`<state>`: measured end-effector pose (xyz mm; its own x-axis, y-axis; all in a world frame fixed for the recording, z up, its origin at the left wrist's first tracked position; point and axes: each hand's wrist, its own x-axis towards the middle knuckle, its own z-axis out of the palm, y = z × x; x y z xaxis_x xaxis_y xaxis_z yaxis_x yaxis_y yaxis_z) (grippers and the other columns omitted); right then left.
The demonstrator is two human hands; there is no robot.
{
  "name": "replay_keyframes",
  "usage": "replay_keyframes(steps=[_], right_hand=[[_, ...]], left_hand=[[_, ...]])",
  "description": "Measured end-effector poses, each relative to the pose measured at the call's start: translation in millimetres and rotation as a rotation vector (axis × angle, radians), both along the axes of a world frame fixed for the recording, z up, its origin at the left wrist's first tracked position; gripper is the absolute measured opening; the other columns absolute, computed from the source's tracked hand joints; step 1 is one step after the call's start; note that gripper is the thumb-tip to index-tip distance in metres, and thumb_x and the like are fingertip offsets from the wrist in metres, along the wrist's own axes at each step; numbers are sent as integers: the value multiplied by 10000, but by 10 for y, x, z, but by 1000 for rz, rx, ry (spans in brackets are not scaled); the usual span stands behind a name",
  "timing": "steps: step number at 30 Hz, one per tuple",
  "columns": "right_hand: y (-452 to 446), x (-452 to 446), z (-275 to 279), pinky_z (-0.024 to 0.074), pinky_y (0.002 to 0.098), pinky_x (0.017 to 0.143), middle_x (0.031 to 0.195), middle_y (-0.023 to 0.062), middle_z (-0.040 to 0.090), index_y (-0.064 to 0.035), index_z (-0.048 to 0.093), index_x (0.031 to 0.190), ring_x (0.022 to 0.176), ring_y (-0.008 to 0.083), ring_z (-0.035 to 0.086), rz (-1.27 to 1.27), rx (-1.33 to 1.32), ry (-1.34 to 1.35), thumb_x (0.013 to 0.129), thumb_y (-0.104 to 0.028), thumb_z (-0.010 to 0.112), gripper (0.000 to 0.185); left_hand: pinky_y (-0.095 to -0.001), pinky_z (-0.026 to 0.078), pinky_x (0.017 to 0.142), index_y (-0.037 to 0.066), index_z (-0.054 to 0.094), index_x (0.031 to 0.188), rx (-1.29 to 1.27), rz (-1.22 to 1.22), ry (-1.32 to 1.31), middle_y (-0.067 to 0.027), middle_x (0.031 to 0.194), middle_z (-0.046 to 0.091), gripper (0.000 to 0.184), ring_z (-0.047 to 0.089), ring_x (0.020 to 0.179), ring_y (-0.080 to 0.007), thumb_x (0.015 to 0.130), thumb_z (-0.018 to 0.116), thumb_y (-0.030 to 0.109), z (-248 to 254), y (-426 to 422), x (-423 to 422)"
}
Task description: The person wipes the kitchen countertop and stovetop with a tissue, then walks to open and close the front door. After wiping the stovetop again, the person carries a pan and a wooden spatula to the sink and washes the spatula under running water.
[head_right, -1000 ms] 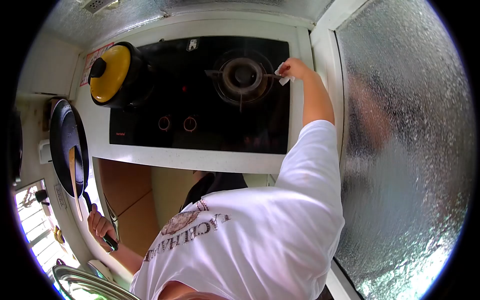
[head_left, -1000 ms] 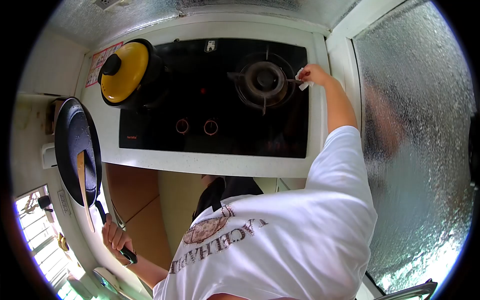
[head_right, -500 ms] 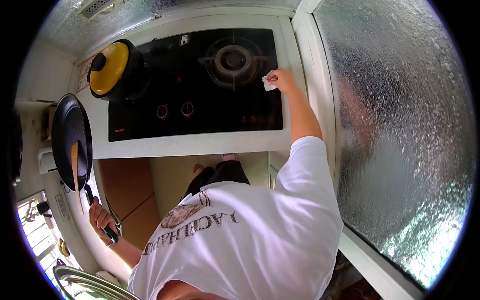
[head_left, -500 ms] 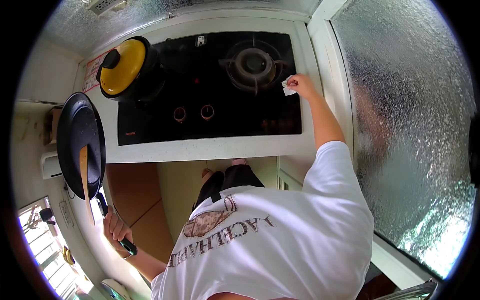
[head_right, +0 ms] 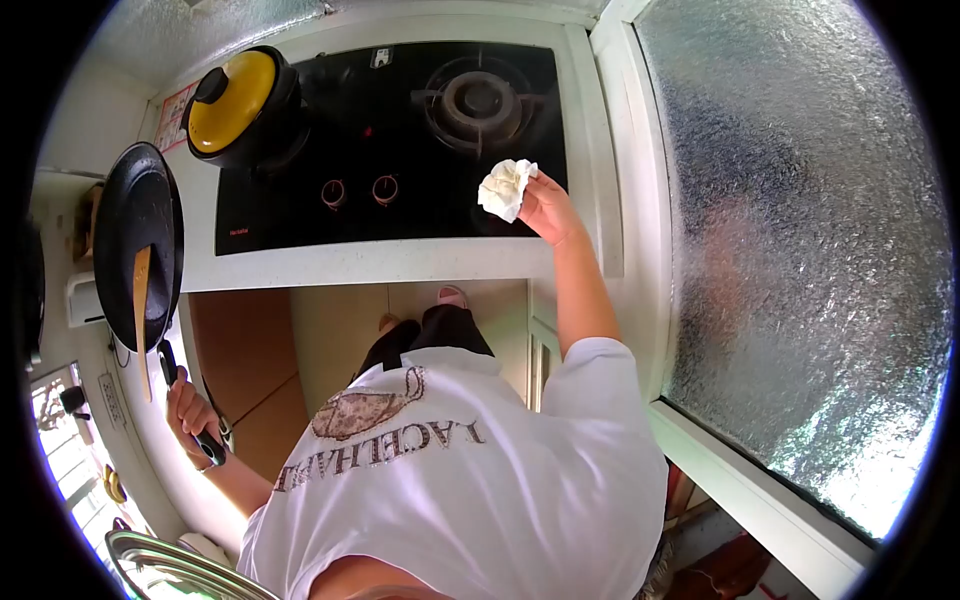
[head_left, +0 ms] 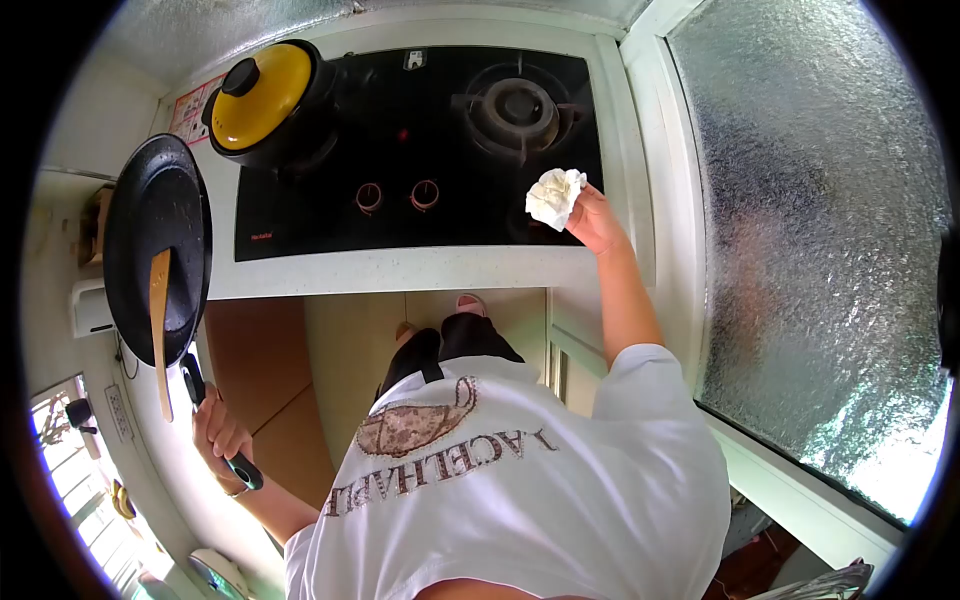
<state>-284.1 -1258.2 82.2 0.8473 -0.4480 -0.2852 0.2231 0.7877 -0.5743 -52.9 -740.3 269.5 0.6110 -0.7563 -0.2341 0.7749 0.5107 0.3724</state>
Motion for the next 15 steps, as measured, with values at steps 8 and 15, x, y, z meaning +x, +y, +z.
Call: replay_keyframes(steps=[8,15], right_hand=[[-361,-22,-182,442,291,776,949,55,566,-34,532,981,886,155,550,231,-711,690,829,-119,550,176],[-17,26,-324,458,358,674,838,106,530,-35,555,816,777,303,543,35,-1643,781,698,-25,596,125]], left_hand=[[-168,312,321,-2,324,960,11,13,-8,1,556,337,122,341,378,-36,935,354,114,-41,60,33],[-165,321,326,1,330,967,24,20,5,1,552,340,116,343,375,-37,937,347,111,-26,56,21]])
